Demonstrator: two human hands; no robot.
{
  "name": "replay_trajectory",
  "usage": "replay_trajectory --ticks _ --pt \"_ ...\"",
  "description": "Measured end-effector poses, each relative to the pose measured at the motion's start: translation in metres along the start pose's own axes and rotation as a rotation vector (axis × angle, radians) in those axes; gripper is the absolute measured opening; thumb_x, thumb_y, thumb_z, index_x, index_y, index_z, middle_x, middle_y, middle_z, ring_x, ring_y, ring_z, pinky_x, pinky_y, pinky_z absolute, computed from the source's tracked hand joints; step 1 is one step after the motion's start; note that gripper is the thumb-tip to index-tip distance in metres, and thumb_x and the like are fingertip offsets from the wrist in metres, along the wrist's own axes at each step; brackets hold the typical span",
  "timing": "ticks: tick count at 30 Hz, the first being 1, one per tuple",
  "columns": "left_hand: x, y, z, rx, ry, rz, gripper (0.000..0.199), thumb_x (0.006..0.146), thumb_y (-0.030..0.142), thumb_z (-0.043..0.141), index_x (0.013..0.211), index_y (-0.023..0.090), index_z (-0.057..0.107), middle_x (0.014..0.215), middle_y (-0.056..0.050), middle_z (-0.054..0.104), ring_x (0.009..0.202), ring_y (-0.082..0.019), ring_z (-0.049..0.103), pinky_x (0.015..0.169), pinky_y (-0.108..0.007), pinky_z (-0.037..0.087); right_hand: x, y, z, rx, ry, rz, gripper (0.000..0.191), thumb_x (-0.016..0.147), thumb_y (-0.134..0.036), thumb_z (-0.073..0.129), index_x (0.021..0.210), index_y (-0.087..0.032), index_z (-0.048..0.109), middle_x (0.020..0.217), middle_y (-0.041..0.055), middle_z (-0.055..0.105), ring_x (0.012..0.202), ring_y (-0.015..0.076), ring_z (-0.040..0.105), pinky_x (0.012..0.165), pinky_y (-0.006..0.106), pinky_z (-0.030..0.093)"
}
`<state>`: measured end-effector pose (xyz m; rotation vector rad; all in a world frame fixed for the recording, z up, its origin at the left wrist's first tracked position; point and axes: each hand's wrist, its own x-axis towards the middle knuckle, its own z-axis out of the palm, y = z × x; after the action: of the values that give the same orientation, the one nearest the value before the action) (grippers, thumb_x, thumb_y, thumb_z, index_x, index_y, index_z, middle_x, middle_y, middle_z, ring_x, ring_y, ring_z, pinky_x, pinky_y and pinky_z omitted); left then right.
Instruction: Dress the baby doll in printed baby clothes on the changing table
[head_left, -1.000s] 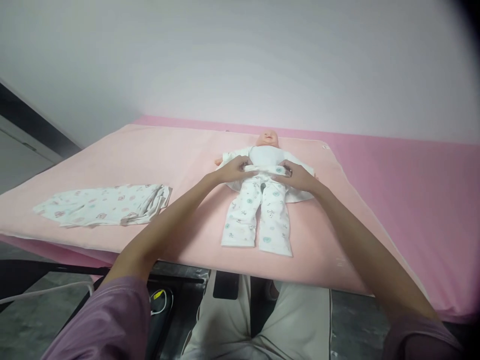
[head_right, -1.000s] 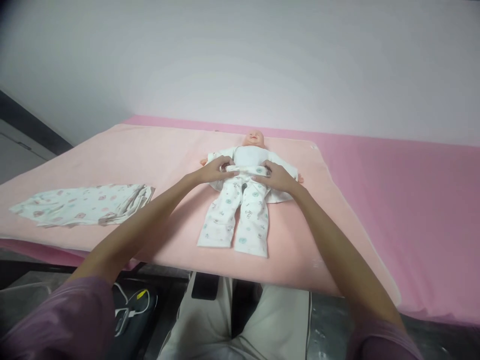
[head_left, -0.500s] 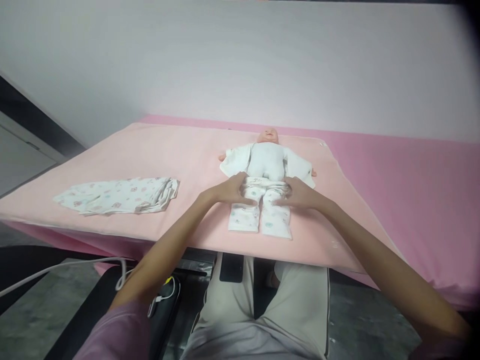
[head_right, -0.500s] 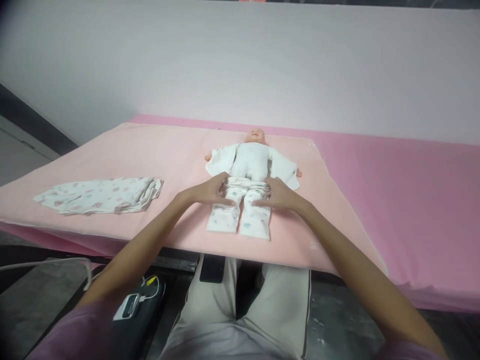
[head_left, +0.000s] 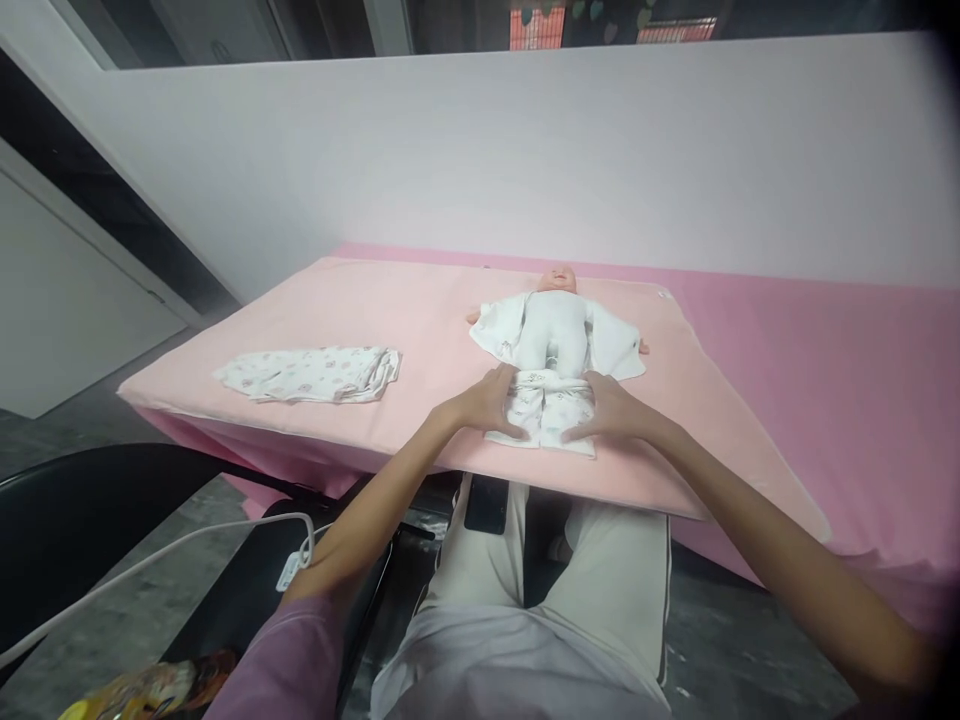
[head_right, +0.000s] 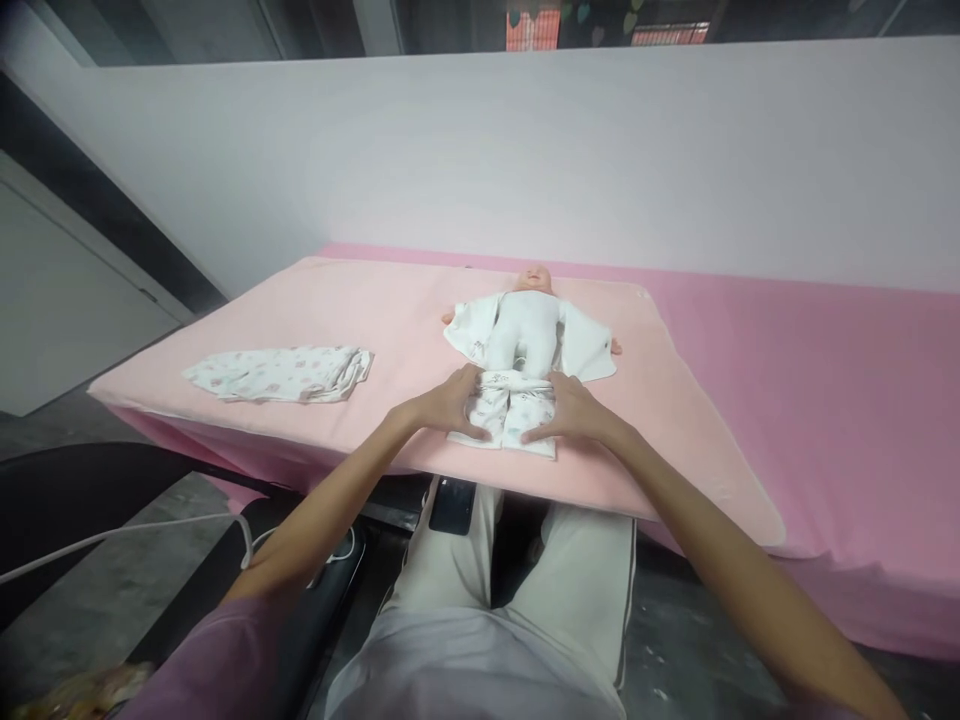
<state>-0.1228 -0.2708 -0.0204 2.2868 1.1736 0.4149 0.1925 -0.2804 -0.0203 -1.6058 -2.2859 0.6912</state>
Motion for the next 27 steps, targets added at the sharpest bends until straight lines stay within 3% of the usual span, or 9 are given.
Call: replay_trajectory --ticks 5,9,12,14,17,20,22,27 --pt "-0.015 0.002 0.014 0.021 0.066 0.028 0.063 0.078 0.063 0.092 0.115 0.025 0.057 0.12 -0.009 0.068 0.112 -0.035 0.064 0.094 -0.048 0.055 -0.012 -0.008 0.009 -0.039 -0.024 -0.133 0.059 0.082 -0.069 0.085 0.116 -0.023 0.07 0.122 0.0139 0.075 0.11 0.0386 0.068 0.091 0.048 0.055" --pt "-0.031 -0.001 0.026 0.126 0.17 0.085 0.047 0.093 0.066 0.081 0.105 0.025 0.061 0.108 -0.008 0.073 0.105 -0.033 0.067 0.091 -0.046 0.05 -0.028 -0.014 0.02 -0.112 0.045 -0.297 0.036 0.094 -0.053 0.076 0.116 -0.024 0.076 0.125 0.0147 0.079 0.119 0.0413 0.068 0.101 0.054 0.053" --pt "-0.044 -0.003 0.034 0.211 0.246 0.107 0.036 0.102 0.059 0.074 0.108 0.024 0.065 0.111 -0.01 0.077 0.106 -0.033 0.07 0.094 -0.045 0.047 -0.045 -0.013 0.037 -0.227 0.186 -0.4 0.029 0.1 -0.045 0.071 0.121 -0.026 0.077 0.125 0.0152 0.08 0.119 0.0411 0.068 0.101 0.054 0.052" --pt "-0.053 -0.002 0.039 0.248 0.281 0.126 0.034 0.105 0.056 0.071 0.111 0.023 0.068 0.112 -0.011 0.079 0.107 -0.032 0.071 0.094 -0.045 0.046 -0.056 -0.011 0.052 -0.305 0.314 -0.438 0.025 0.106 -0.048 0.066 0.113 -0.026 0.077 0.11 0.015 0.081 0.104 0.0376 0.068 0.089 0.05 0.05" --pt "-0.069 0.004 0.046 0.265 0.328 0.161 0.042 0.106 0.062 0.068 0.115 0.021 0.069 0.112 -0.013 0.08 0.104 -0.032 0.072 0.092 -0.044 0.046 -0.069 -0.007 0.07 -0.355 0.564 -0.495 0.024 0.11 -0.043 0.063 0.097 -0.026 0.072 0.082 0.0097 0.073 0.08 0.0295 0.06 0.074 0.042 0.041" --pt "-0.085 0.016 0.051 0.221 0.368 0.189 0.048 0.105 0.067 0.067 0.117 0.021 0.07 0.111 -0.012 0.08 0.1 -0.03 0.072 0.09 -0.043 0.047 -0.082 -0.01 0.076 -0.335 0.741 -0.535 0.019 0.11 -0.032 0.065 0.093 -0.025 0.066 0.075 0.0053 0.067 0.073 0.0254 0.054 0.071 0.04 0.038" --pt "-0.095 0.028 0.052 0.175 0.365 0.199 0.048 0.104 0.067 0.07 0.114 0.021 0.069 0.108 -0.01 0.08 0.096 -0.028 0.072 0.088 -0.042 0.047 -0.093 -0.016 0.072 -0.281 0.722 -0.536 0.018 0.108 -0.029 0.068 0.092 -0.025 0.062 0.078 0.0043 0.067 0.075 0.0244 0.055 0.072 0.038 0.04" --pt "-0.114 0.065 0.037 0.046 0.273 0.204 0.048 0.097 0.067 0.079 0.095 0.022 0.063 0.092 -0.005 0.074 0.087 -0.024 0.068 0.085 -0.038 0.046 -0.133 -0.04 0.04 -0.12 0.482 -0.431 0.023 0.101 -0.031 0.073 0.086 -0.025 0.057 0.078 0.0027 0.063 0.075 0.0228 0.057 0.069 0.035 0.042"
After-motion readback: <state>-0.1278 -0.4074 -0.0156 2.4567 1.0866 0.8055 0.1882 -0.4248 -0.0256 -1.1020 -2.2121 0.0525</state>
